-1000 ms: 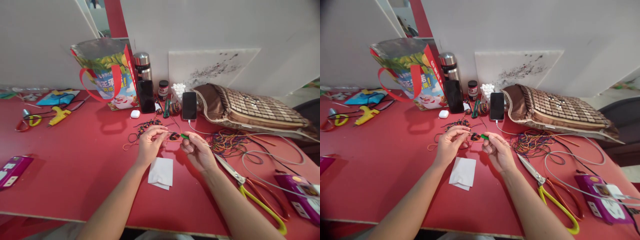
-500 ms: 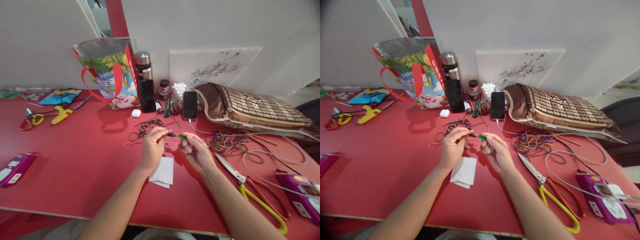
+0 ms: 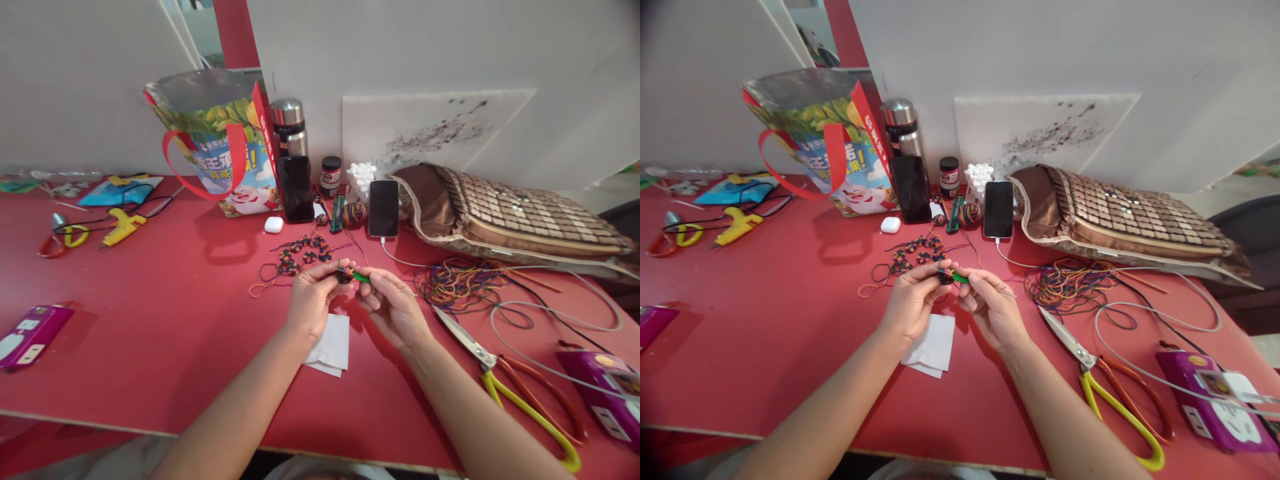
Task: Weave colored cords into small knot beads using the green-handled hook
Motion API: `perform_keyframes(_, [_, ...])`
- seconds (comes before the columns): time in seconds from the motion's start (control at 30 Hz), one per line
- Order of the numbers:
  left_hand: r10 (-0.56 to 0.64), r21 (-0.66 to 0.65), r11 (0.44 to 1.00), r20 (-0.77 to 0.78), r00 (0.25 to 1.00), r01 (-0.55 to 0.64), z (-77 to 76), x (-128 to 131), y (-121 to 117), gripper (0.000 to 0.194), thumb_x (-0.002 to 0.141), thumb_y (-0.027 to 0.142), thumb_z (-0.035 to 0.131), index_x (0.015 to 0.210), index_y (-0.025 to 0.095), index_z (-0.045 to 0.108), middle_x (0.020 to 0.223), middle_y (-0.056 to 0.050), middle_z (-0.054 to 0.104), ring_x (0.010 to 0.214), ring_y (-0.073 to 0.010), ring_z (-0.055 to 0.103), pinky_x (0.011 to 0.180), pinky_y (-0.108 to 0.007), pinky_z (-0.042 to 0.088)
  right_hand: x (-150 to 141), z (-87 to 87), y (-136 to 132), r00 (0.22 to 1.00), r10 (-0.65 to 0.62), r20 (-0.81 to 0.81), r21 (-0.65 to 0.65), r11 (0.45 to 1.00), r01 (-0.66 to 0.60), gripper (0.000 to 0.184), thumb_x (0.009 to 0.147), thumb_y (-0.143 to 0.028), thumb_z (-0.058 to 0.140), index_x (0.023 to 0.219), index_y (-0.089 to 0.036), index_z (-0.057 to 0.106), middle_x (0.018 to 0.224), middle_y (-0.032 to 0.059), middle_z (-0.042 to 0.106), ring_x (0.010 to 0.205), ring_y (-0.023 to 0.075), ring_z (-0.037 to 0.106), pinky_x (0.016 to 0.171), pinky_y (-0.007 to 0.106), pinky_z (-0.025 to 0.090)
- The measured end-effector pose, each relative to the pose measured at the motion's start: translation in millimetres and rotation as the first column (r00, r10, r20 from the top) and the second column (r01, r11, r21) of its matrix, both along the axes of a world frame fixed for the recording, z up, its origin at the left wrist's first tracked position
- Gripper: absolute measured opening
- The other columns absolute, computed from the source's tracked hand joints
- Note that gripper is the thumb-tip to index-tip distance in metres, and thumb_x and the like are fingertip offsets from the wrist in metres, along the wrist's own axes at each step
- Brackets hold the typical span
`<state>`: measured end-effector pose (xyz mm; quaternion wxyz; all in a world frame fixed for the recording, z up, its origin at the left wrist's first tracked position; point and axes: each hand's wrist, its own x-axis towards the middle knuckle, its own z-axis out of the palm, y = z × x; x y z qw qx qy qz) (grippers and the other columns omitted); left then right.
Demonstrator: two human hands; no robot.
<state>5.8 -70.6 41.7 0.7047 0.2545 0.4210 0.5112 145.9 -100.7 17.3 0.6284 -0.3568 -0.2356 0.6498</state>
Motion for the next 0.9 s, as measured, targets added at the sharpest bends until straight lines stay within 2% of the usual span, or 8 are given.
perform_keyframes(0.13, [-0.009,0.058,0.998,0.027,1.000,0.008,-4.9,0.1,0.1,0.026,0.067,0.013,0.080,0.092,0.019,0.087,0.094,-0.006,0.084,0.086,-0.0179,0.078,0.090,-0.034,0.064,-2.5,0.5,0.3,1.000,-0.018,-0.004,0.005,1.000,0.018,0.014,0.081,-0.030,0.084,0.092,-0.021,0.086,0.066,0.0014,0.069,0.052,0.0085,0.043,0.053,0.026,0.043])
perform_keyframes(0.23, [-0.043,0.094,0.995,0.062,0.997,0.037,-6.0,0.2,-0.3,0.030,0.067,0.017,0.080,0.096,0.019,0.088,0.097,-0.007,0.084,0.085,-0.0183,0.077,0.092,-0.037,0.062,-3.4,1.1,0.4,0.999,-0.041,-0.010,-0.001,0.999,0.041,0.014,0.081,-0.029,0.084,0.092,-0.021,0.087,0.066,0.0013,0.070,0.051,0.0076,0.043,0.054,0.025,0.045])
perform_keyframes(0.33, [-0.050,0.121,0.991,-0.015,0.999,0.051,-6.0,0.8,-0.8,0.033,0.068,0.019,0.086,0.100,0.020,0.087,0.095,-0.005,0.083,0.081,-0.0154,0.073,0.086,-0.033,0.059,-3.8,1.0,-0.1,0.999,-0.043,-0.012,-0.005,0.999,0.043,0.013,0.082,-0.029,0.083,0.092,-0.021,0.086,0.066,0.0009,0.069,0.051,0.0078,0.042,0.054,0.026,0.045])
perform_keyframes(0.43, [-0.005,0.123,0.992,-0.097,0.995,0.017,-5.4,1.5,-0.5,0.034,0.066,0.019,0.091,0.099,0.021,0.087,0.089,-0.003,0.082,0.078,-0.0135,0.071,0.081,-0.029,0.056,-3.9,0.3,-0.6,0.998,-0.054,-0.020,-0.008,0.998,0.054,0.013,0.082,-0.030,0.083,0.092,-0.022,0.086,0.066,0.0004,0.069,0.051,0.0081,0.042,0.054,0.026,0.046])
perform_keyframes(0.63, [0.011,0.074,0.997,0.003,1.000,-0.011,-2.7,0.8,2.6,0.028,0.065,0.023,0.094,0.092,0.020,0.087,0.079,-0.002,0.078,0.066,-0.0090,0.062,0.065,-0.023,0.049,-4.1,-0.2,-0.3,0.996,-0.084,-0.019,0.005,0.996,0.084,0.013,0.083,-0.031,0.082,0.093,-0.023,0.085,0.069,0.0019,0.071,0.055,0.0095,0.047,0.056,0.027,0.048])
perform_keyframes(0.73, [-0.014,0.055,0.998,0.035,0.999,0.012,-3.0,1.5,3.8,0.031,0.060,0.022,0.095,0.090,0.021,0.087,0.075,-0.002,0.077,0.065,-0.0097,0.062,0.061,-0.022,0.047,-4.8,0.4,-0.7,0.997,-0.073,-0.016,0.011,0.997,0.073,0.014,0.083,-0.032,0.084,0.094,-0.023,0.085,0.070,0.0017,0.071,0.056,0.0098,0.050,0.057,0.027,0.048])
perform_keyframes(0.8, [-0.021,0.055,0.998,0.036,0.999,0.019,-3.8,1.9,4.3,0.031,0.057,0.022,0.096,0.086,0.021,0.087,0.072,-0.002,0.076,0.063,-0.0092,0.062,0.058,-0.020,0.046,-5.3,0.7,-1.6,0.997,-0.072,0.000,0.020,0.997,0.072,0.016,0.082,-0.033,0.085,0.095,-0.023,0.085,0.070,0.0012,0.072,0.056,0.0098,0.051,0.057,0.027,0.048])
perform_keyframes(0.9, [-0.032,0.052,0.998,-0.022,0.999,0.033,-3.8,0.7,5.0,0.025,0.056,0.024,0.096,0.078,0.020,0.085,0.074,-0.003,0.077,0.053,-0.0053,0.052,0.047,-0.017,0.039,-5.1,-0.3,-3.3,0.993,-0.089,0.083,0.051,0.995,0.085,0.020,0.081,-0.033,0.087,0.099,-0.024,0.086,0.071,0.0010,0.073,0.057,0.0109,0.054,0.059,0.028,0.048])
